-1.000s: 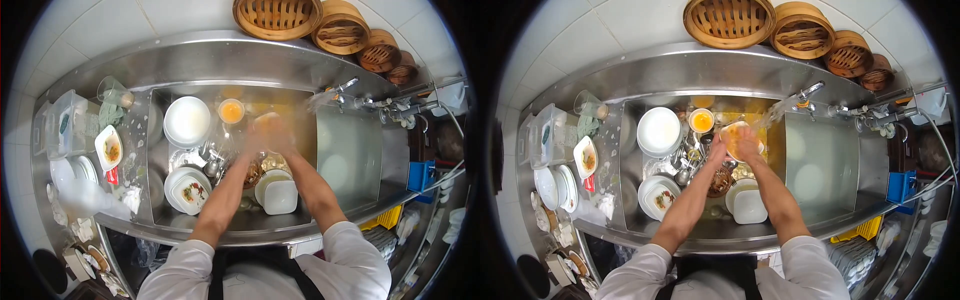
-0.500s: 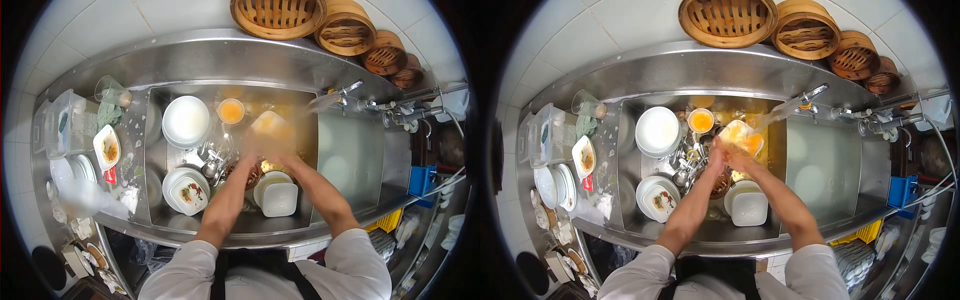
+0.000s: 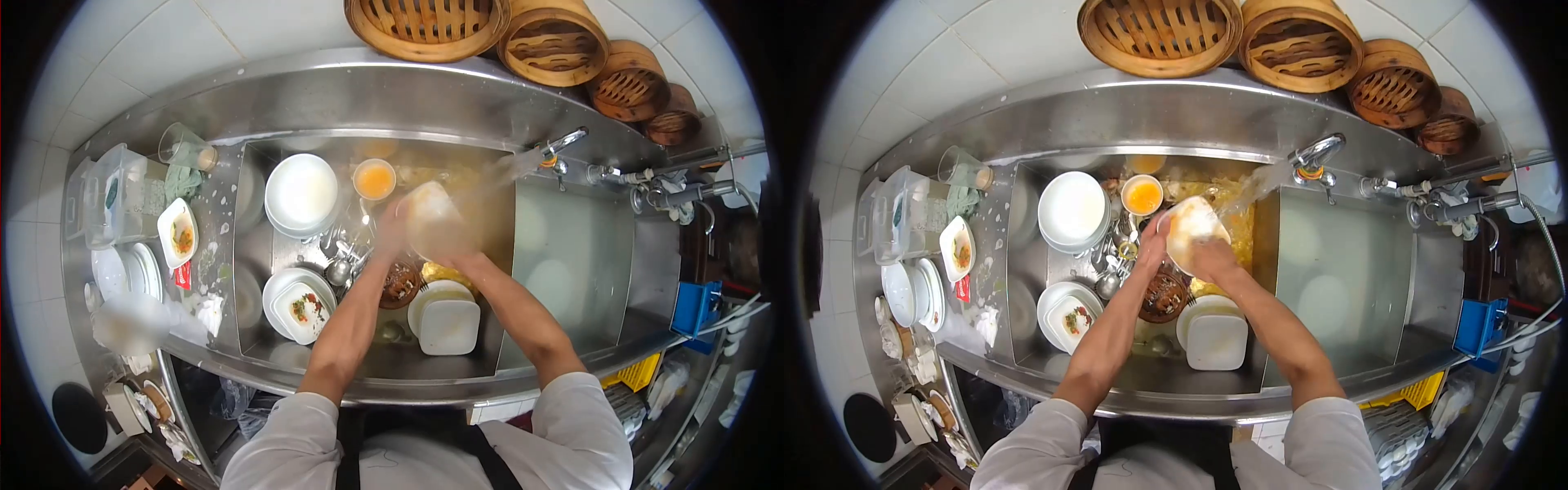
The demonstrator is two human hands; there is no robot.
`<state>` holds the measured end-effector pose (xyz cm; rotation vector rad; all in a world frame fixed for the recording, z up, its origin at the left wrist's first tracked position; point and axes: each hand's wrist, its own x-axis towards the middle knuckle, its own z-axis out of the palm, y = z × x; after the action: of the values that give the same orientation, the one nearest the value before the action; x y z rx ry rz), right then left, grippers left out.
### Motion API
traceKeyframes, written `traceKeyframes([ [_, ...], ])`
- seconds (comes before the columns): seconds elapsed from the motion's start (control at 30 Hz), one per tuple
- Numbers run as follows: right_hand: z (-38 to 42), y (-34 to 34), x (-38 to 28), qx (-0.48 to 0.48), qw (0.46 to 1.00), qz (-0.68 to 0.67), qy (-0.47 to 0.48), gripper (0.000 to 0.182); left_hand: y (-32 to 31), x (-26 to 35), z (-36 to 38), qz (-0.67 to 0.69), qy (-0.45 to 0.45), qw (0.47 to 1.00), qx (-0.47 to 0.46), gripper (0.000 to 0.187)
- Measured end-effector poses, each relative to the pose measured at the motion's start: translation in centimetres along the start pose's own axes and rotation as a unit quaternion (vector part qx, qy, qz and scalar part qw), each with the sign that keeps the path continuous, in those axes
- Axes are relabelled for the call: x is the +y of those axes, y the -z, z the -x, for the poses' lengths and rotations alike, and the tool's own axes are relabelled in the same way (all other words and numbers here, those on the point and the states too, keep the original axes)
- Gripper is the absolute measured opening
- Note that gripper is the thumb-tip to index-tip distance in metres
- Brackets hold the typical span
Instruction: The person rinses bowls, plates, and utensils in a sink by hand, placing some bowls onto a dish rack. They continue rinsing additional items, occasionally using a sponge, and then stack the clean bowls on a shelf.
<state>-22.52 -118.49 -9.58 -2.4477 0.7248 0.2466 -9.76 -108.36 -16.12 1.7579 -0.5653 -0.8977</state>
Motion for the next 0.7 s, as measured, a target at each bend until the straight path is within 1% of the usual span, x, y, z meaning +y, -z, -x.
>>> traceKeyframes([
  [0.03, -0.6, 0.4, 0.8, 0.006, 1.0, 0.015, -0.024, 0.037, -0.5, 0.4, 0.6, 0.038, 0.042, 0.998, -0.015, 0.048],
  [0.07, -1.4, -0.4, 0.5, 0.059, 0.998, -0.021, -0.017, 0.041, -1.0, 0.7, 1.1, 0.074, 0.085, 0.993, -0.027, 0.047],
  [0.13, -2.8, -2.1, 0.0, 0.163, 0.983, -0.089, 0.008, 0.05, -2.0, 0.9, 1.6, 0.125, 0.1, 0.986, -0.038, 0.047],
  [0.17, -3.7, -3.4, 0.4, 0.036, 0.97, -0.227, 0.079, 0.046, -2.0, 0.9, 1.9, 0.156, 0.112, 0.981, -0.041, 0.048],
  [0.2, -3.9, -4.0, 1.7, -0.021, 0.96, -0.273, 0.063, 0.043, -2.0, 0.9, 2.3, 0.186, 0.124, 0.974, -0.044, 0.049],
  [0.23, -3.7, -3.2, 1.8, -0.076, 0.945, -0.314, 0.042, 0.039, -1.1, 3.2, 4.0, 0.241, 0.168, 0.955, -0.048, 0.05],
  [0.27, -1.5, 2.7, -0.5, -0.056, 0.96, -0.268, -0.064, 0.035, -0.5, 4.6, 4.6, 0.295, 0.206, 0.931, -0.051, 0.051],
  [0.3, -0.6, 3.6, -1.3, -0.033, 0.97, -0.226, -0.078, 0.031, -0.9, 3.9, 4.8, 0.306, 0.205, 0.929, -0.039, 0.052],
  [0.33, 0.3, 4.5, -2.0, -0.011, 0.978, -0.185, -0.093, 0.027, -1.5, 4.3, 5.3, 0.294, 0.205, 0.933, -0.02, 0.052],
  [0.4, -1.5, -1.4, -0.8, 0.048, 0.99, -0.113, 0.075, 0.019, -2.1, 6.1, 5.3, 0.264, 0.197, 0.944, 0.018, 0.054],
  [0.43, -2.8, -5.4, 1.1, -0.017, 0.954, -0.279, 0.106, 0.016, -2.0, 0.4, 2.9, 0.275, 0.185, 0.942, -0.052, 0.058],
  [0.47, -2.4, -4.1, 0.8, 0.0, 0.958, -0.286, 0.038, 0.017, -2.4, -1.5, 2.7, 0.187, 0.117, 0.975, -0.03, 0.058],
  [0.5, -2.4, -0.8, 0.1, 0.018, 0.956, -0.29, -0.031, 0.018, -2.9, -2.7, 2.5, 0.096, 0.049, 0.994, -0.01, 0.059],
  [0.53, -3.3, -2.6, 0.5, 0.156, 0.956, -0.247, -0.013, 0.018, -3.2, -2.2, 2.9, 0.076, 0.036, 0.996, 0.0, 0.057],
  [0.57, -4.2, -4.5, 1.0, 0.293, 0.938, -0.186, -0.008, 0.018, -3.2, -0.7, 3.1, 0.106, 0.05, 0.993, 0.005, 0.056],
  [0.6, -2.0, -1.4, -2.0, 0.1, 0.929, -0.354, -0.04, 0.025, -2.5, 1.1, 3.1, 0.156, 0.076, 0.985, 0.001, 0.055],
  [0.63, -0.8, -2.0, -1.6, 0.018, 0.953, -0.302, 0.024, 0.029, -1.2, 2.8, 3.7, 0.224, 0.109, 0.968, -0.008, 0.054],
  [0.67, 0.1, -2.2, -0.7, -0.065, 0.963, -0.244, 0.089, 0.033, -0.3, 3.3, 4.0, 0.278, 0.142, 0.95, -0.014, 0.055],
  [0.7, 0.4, -1.9, 1.2, 0.055, 0.988, -0.12, 0.076, 0.036, 0.6, 3.7, 4.3, 0.329, 0.176, 0.928, -0.016, 0.055],
])
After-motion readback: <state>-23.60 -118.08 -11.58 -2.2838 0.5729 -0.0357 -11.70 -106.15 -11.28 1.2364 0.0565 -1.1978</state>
